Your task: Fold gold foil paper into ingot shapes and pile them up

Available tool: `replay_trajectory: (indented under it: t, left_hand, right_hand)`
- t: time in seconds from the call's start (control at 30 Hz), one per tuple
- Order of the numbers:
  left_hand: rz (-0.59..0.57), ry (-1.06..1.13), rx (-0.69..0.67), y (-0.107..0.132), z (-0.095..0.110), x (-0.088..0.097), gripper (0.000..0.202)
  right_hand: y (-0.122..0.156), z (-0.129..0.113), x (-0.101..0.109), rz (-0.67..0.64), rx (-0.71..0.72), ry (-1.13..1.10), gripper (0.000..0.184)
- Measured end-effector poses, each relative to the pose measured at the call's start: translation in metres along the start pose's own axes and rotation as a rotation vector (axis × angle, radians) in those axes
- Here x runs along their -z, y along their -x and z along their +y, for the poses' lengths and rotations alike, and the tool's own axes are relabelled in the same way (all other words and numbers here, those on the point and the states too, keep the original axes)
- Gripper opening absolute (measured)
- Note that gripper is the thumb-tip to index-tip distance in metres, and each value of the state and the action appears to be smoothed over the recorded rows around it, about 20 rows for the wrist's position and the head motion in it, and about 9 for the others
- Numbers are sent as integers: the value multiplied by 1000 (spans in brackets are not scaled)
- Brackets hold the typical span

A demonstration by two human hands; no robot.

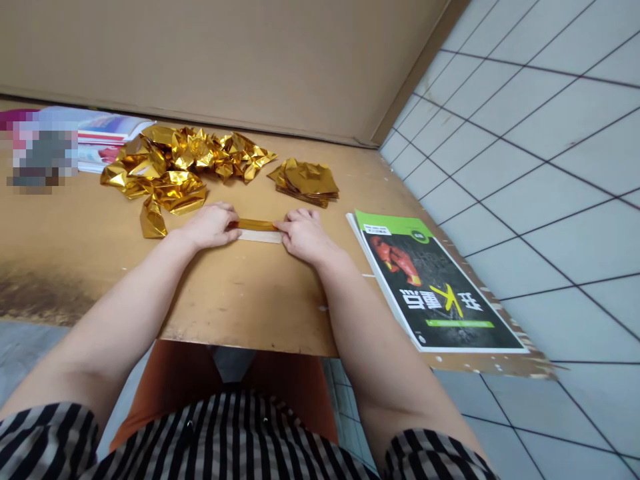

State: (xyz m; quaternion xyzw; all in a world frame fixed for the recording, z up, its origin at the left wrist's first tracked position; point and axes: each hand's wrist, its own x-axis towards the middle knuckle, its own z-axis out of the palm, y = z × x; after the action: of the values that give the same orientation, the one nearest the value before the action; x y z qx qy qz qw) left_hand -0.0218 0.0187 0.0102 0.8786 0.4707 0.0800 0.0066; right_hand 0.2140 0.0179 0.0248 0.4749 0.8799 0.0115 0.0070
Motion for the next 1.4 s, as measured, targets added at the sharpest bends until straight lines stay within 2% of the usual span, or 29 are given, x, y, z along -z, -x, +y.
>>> replay_trajectory:
  t: [0.1, 0.2, 0.33, 0.5, 0.67, 0.77, 0.9, 1.07, 1.23, 1.4]
  left_hand:
    - [16, -32, -15, -2, 12, 0, 39]
    - [31, -3, -88, -5, 26, -6, 47]
    - [-57, 62, -131, -8, 33, -17, 61]
    - [-210, 125, -93, -8, 28, -20, 69]
    - [-281, 163, -57, -7, 29, -15, 78]
    - [-305, 166, -51, -7, 32, -12, 80]
    - [-349, 162, -28, -7, 33, -8, 82]
    - [-353, 179, -42, -7, 27, -8, 82]
    - [-306, 211, -71, -5, 16, -13, 78]
    - [-298, 222, -38, -1, 9, -9, 74]
  right_hand:
    - [1, -5, 4, -33, -8, 41, 43]
    - [2, -7, 6, -46, -15, 60, 42]
    - [1, -6, 3, -37, -5, 59, 42]
    - [0, -8, 0, 11, 2, 60, 41]
    - [-3, -20, -2, 71, 71, -58, 51]
    - [-5, -24, -7, 29, 110, -160, 59]
    - [-7, -25, -12, -23, 116, -213, 58]
    - [-5, -22, -9, -24, 99, -197, 52]
    - [-3, -21, -5, -53, 64, -164, 46]
    - [-1, -22, -1, -114, 23, -115, 47]
